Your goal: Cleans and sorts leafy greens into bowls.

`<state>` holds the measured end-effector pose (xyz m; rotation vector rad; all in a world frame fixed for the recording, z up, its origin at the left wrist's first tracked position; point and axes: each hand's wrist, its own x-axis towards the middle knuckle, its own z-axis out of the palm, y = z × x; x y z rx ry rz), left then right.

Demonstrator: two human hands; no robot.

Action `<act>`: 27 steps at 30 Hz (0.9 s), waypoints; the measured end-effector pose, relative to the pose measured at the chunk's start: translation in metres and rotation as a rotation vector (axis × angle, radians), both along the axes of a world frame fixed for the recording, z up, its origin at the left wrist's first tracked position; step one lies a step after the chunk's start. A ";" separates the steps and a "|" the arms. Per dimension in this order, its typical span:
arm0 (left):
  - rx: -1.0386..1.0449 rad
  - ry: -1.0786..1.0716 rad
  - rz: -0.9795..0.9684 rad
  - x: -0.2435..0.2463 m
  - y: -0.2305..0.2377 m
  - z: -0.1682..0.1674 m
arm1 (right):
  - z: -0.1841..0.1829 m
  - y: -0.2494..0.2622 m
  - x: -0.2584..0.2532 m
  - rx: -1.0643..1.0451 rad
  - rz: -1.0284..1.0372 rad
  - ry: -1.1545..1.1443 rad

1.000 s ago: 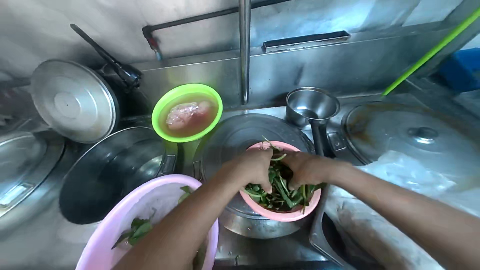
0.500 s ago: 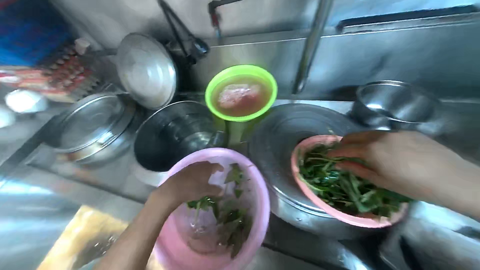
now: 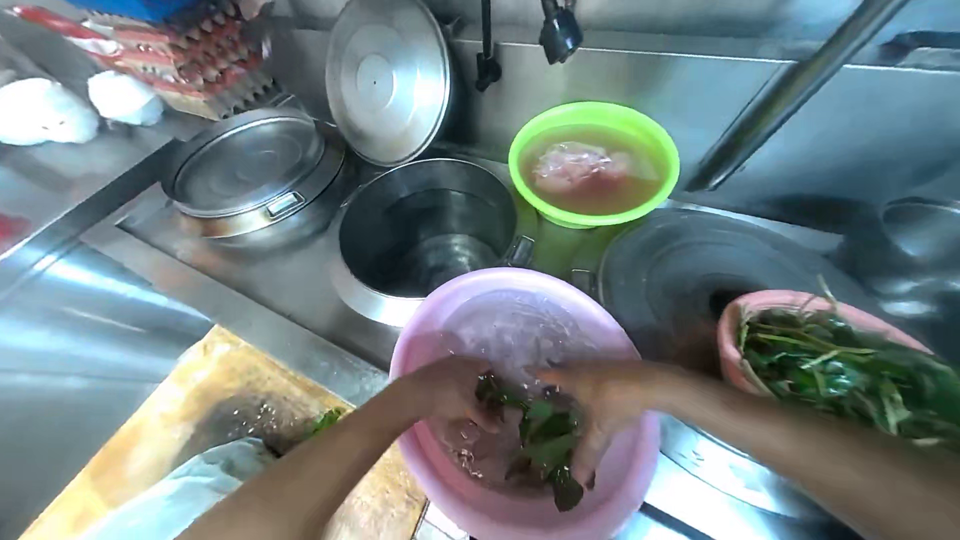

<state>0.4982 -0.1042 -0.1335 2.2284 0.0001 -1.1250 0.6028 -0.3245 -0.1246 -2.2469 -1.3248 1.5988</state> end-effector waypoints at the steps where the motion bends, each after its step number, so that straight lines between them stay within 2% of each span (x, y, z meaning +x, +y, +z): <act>1: 0.010 0.039 0.034 -0.005 -0.006 0.002 | 0.008 -0.001 -0.014 -0.041 -0.018 -0.015; 3: 0.033 0.083 0.081 -0.013 -0.019 0.002 | 0.012 0.004 -0.042 -0.112 -0.065 -0.086; 6: 0.019 0.079 0.118 -0.016 -0.031 -0.002 | -0.003 0.019 -0.068 -0.150 -0.216 -0.113; 10: -0.199 0.106 0.293 -0.013 -0.033 -0.002 | -0.010 0.022 -0.071 -0.011 -0.578 0.014; 13: -0.348 0.117 0.402 -0.011 -0.035 0.037 | 0.027 0.021 -0.064 0.097 -0.818 0.088; 16: -0.370 -0.084 0.384 -0.007 -0.035 0.084 | 0.071 0.008 -0.060 0.347 -0.961 -0.016; 19: -0.350 -0.252 0.353 -0.004 -0.032 0.107 | 0.093 -0.001 -0.056 0.517 -0.995 -0.108; 24: -0.367 -0.296 0.379 -0.006 -0.039 0.102 | 0.089 0.001 -0.056 0.450 -0.962 -0.082; 27: -0.342 -0.335 0.315 0.011 -0.063 0.113 | 0.100 -0.025 -0.048 0.483 -1.019 -0.078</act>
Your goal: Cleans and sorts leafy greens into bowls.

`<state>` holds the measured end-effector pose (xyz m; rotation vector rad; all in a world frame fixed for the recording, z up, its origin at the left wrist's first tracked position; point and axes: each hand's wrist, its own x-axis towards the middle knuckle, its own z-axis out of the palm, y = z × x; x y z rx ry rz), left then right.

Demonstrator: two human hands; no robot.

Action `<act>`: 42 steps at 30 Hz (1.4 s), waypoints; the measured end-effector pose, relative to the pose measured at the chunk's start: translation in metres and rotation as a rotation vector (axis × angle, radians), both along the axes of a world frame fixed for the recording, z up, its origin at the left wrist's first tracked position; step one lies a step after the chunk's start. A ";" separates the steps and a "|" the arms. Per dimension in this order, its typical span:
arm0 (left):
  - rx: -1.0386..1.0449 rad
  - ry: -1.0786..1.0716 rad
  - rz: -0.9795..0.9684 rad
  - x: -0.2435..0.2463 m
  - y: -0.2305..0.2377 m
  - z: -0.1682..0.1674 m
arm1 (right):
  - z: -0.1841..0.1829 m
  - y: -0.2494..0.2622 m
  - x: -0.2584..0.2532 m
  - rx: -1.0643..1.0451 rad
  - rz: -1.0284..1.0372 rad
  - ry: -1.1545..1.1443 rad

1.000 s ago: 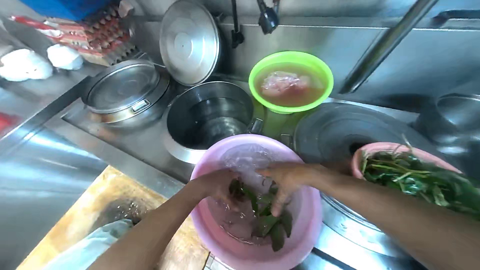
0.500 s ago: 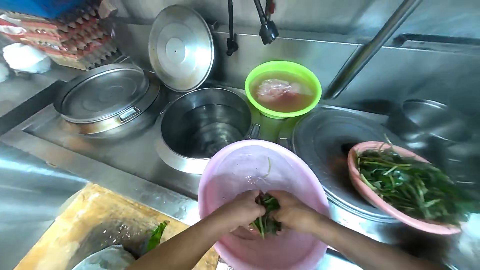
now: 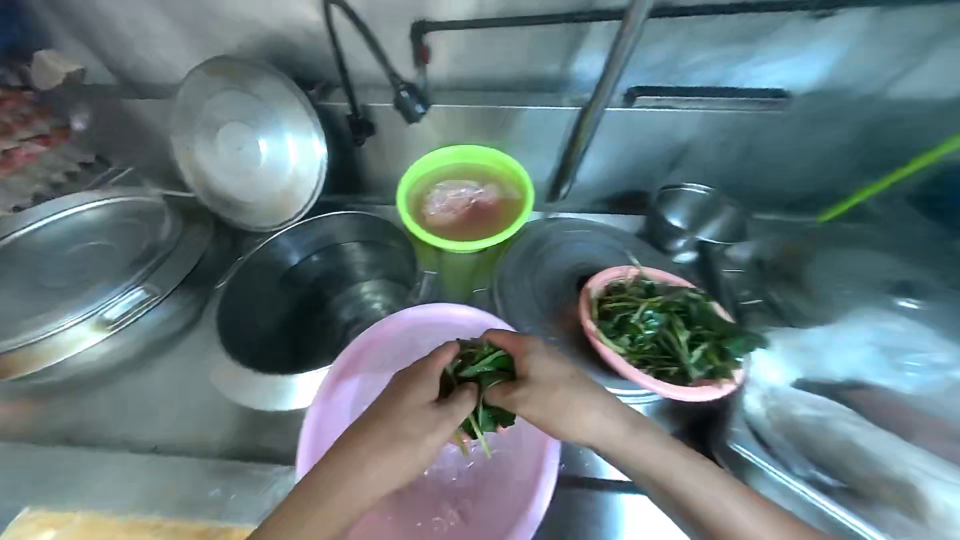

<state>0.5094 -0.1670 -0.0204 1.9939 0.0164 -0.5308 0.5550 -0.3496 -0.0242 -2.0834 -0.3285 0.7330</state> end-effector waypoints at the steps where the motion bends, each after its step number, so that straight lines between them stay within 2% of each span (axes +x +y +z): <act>1: 0.002 -0.017 -0.017 0.010 -0.014 0.008 | 0.009 -0.015 0.004 0.006 -0.028 -0.037; 6: -0.126 -0.086 -0.122 0.068 -0.111 0.047 | 0.053 -0.116 0.034 0.048 -0.241 -0.215; 9: -0.192 0.035 -0.213 0.103 -0.167 0.048 | 0.038 -0.177 0.061 -0.012 -0.300 -0.300; 10: -0.145 0.075 -0.276 0.113 -0.182 0.041 | 0.026 -0.197 0.072 -0.092 -0.256 -0.333; 12: 0.115 0.054 -0.451 0.129 -0.201 0.019 | 0.001 -0.227 0.086 -0.327 -0.094 -0.400; 15: 0.505 -0.204 -0.669 0.143 -0.208 -0.013 | -0.013 -0.242 0.084 -0.540 0.180 -0.479; 18: 0.539 -0.333 -0.686 0.151 -0.207 -0.043 | -0.031 -0.240 0.085 -0.569 0.323 -0.486; 20: 0.475 -0.292 -0.636 0.152 -0.210 -0.057 | -0.053 -0.231 0.085 -0.658 0.398 -0.495; 22: 0.408 -0.140 -0.572 0.156 -0.209 -0.053 | -0.072 -0.219 0.084 -0.798 0.458 -0.490; 24: 0.323 0.008 -0.573 0.162 -0.197 -0.036 | -0.084 -0.211 0.081 -0.897 0.504 -0.475; 26: 0.301 -0.018 -0.588 0.162 -0.175 -0.012 | -0.092 -0.205 0.079 -0.953 0.554 -0.465; 29: 0.420 -0.221 -0.627 0.144 -0.114 0.019 | -0.099 -0.204 0.079 -0.962 0.577 -0.493; 31: 0.585 -0.171 -0.685 0.116 -0.058 0.029 | -0.099 -0.207 0.080 -0.949 0.557 -0.502; 33: 0.725 0.029 -0.680 0.077 -0.005 0.009 | -0.093 -0.212 0.083 -0.936 0.528 -0.512; 36: 0.791 0.179 -0.739 0.021 0.053 -0.060 | -0.077 -0.225 0.091 -0.839 0.485 -0.552; 39: 0.779 0.191 -0.817 -0.004 0.067 -0.096 | -0.018 -0.209 0.094 -0.892 0.490 -0.466; 40: 0.784 0.185 -0.841 -0.007 0.067 -0.100 | -0.004 -0.204 0.094 -0.897 0.509 -0.537; 42: 0.804 0.200 -0.892 -0.010 0.067 -0.105 | 0.002 -0.187 0.094 -0.694 0.519 -0.902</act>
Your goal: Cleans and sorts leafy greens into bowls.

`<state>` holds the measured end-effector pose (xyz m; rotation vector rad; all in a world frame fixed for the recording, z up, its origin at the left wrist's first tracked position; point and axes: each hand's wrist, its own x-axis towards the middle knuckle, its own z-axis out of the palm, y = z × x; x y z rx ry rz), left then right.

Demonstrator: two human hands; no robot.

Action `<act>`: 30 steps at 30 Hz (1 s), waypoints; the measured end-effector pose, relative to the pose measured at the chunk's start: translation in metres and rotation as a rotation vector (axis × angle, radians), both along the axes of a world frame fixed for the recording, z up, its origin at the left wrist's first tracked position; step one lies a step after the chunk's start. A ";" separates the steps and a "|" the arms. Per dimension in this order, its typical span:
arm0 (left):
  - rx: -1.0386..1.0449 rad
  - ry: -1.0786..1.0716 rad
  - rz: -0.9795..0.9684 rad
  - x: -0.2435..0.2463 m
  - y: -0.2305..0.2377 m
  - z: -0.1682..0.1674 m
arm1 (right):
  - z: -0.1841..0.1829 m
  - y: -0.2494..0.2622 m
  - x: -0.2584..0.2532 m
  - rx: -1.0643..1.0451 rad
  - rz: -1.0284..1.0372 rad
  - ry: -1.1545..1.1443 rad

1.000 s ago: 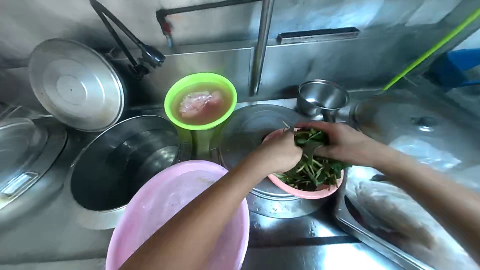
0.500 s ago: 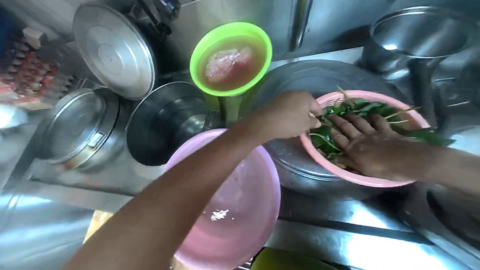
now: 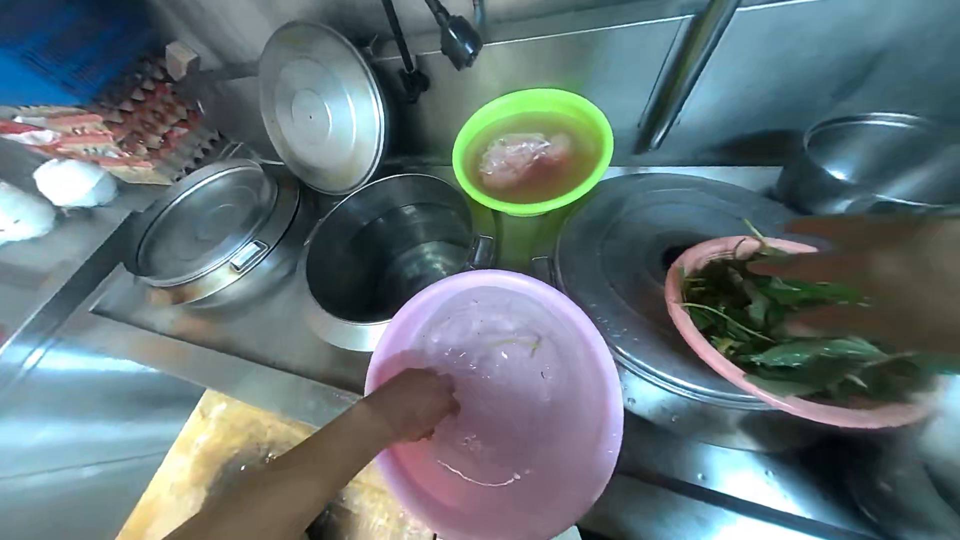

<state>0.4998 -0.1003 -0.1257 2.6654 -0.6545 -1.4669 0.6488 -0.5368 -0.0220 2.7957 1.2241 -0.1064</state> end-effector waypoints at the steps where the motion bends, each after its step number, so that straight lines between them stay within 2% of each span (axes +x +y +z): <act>1: 0.017 0.020 -0.001 -0.001 0.000 -0.001 | 0.008 0.029 -0.008 0.062 0.046 -0.030; 2: 0.037 0.041 0.009 -0.003 -0.001 -0.001 | 0.010 0.065 -0.017 0.088 0.085 -0.011; 3: 0.047 0.047 0.011 -0.005 -0.001 -0.001 | 0.002 0.102 -0.027 0.098 0.105 0.102; 6: 0.079 0.035 -0.007 -0.007 -0.004 0.007 | -0.064 0.191 -0.039 -0.068 0.210 0.531; 8: 0.076 0.045 -0.006 0.000 -0.007 0.022 | -0.110 0.217 -0.037 -0.153 0.306 0.608; 10: -0.040 -0.003 0.033 0.007 -0.002 0.041 | -0.127 0.224 -0.036 -0.164 0.381 0.617; 14: -0.378 -0.219 0.139 0.012 0.009 0.078 | -0.108 0.210 -0.035 -0.140 0.340 0.603; 19: -0.659 -0.564 0.208 0.019 0.011 0.098 | -0.066 0.193 -0.034 0.269 0.182 0.559; 21: -0.651 -0.576 0.280 0.026 0.011 0.103 | -0.070 0.204 -0.036 0.215 0.050 0.573; 25: -0.502 -0.490 0.414 0.034 0.009 0.104 | -0.105 0.246 -0.053 -0.023 -0.122 0.779; 30: -0.472 -0.476 0.436 0.007 0.018 0.083 | -0.113 0.257 -0.084 -0.155 -0.027 0.893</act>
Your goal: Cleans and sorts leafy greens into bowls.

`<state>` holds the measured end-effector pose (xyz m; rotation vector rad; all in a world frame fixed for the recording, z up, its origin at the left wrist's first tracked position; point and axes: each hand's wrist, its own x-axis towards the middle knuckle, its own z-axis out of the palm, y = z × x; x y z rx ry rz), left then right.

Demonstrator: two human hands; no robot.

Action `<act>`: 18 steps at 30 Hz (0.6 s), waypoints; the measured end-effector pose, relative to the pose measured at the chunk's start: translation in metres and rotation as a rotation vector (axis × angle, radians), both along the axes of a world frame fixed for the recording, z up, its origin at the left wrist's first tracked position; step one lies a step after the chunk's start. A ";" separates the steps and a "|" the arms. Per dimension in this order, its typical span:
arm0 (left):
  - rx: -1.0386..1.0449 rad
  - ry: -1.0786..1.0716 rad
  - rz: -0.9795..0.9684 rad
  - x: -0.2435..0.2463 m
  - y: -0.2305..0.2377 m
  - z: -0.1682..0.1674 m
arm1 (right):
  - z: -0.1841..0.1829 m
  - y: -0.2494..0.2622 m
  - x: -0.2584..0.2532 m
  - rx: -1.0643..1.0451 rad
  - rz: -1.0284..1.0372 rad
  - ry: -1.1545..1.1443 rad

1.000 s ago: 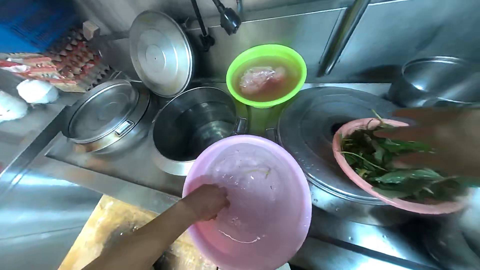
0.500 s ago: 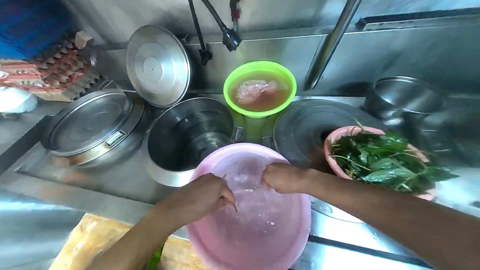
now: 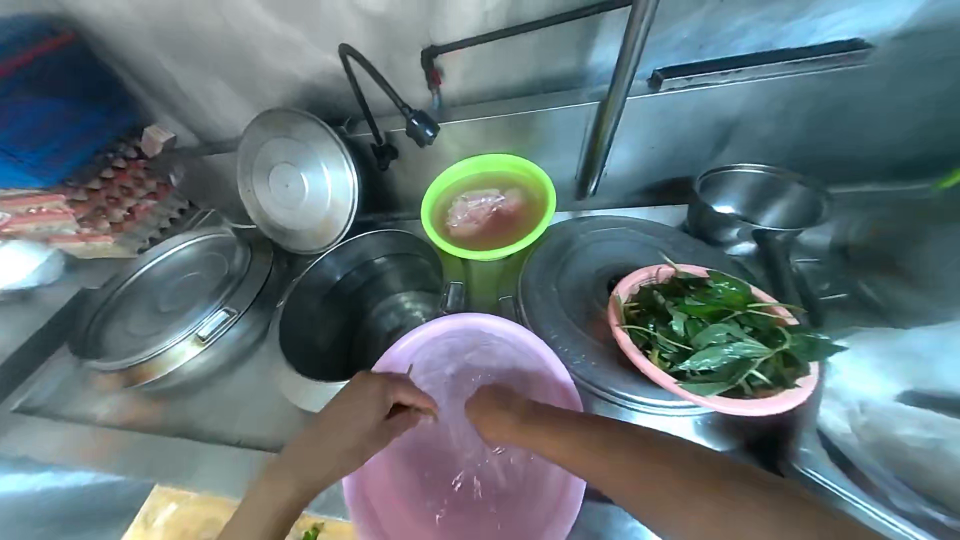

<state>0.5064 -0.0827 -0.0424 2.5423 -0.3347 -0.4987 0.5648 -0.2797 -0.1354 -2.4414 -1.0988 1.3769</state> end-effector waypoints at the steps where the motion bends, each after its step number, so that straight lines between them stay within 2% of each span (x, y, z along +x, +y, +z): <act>1: 0.006 -0.056 -0.016 -0.006 0.001 -0.005 | 0.005 -0.006 -0.004 0.020 0.010 0.014; 4: 0.013 -0.207 -0.055 -0.019 -0.006 0.002 | 0.034 -0.023 -0.013 0.185 -0.040 0.001; 7: 0.016 -0.118 -0.076 -0.017 -0.020 0.020 | 0.063 -0.038 -0.009 0.314 -0.130 -0.036; 10: 0.042 -0.076 -0.143 0.004 -0.049 0.000 | 0.091 -0.075 0.002 0.387 -0.255 -0.099; 12: -0.037 -0.241 -0.162 0.024 -0.086 -0.010 | 0.120 -0.120 0.018 0.454 -0.433 -0.184; 14: -0.125 -0.368 -0.153 0.046 -0.144 -0.005 | 0.144 -0.173 0.035 0.495 -0.636 -0.290; 16: -0.187 -0.343 -0.136 0.072 -0.209 0.007 | 0.154 -0.224 0.051 0.516 -0.799 -0.355; 18: -0.221 -0.244 -0.172 0.098 -0.263 0.007 | 0.144 -0.258 0.066 0.556 -0.954 -0.348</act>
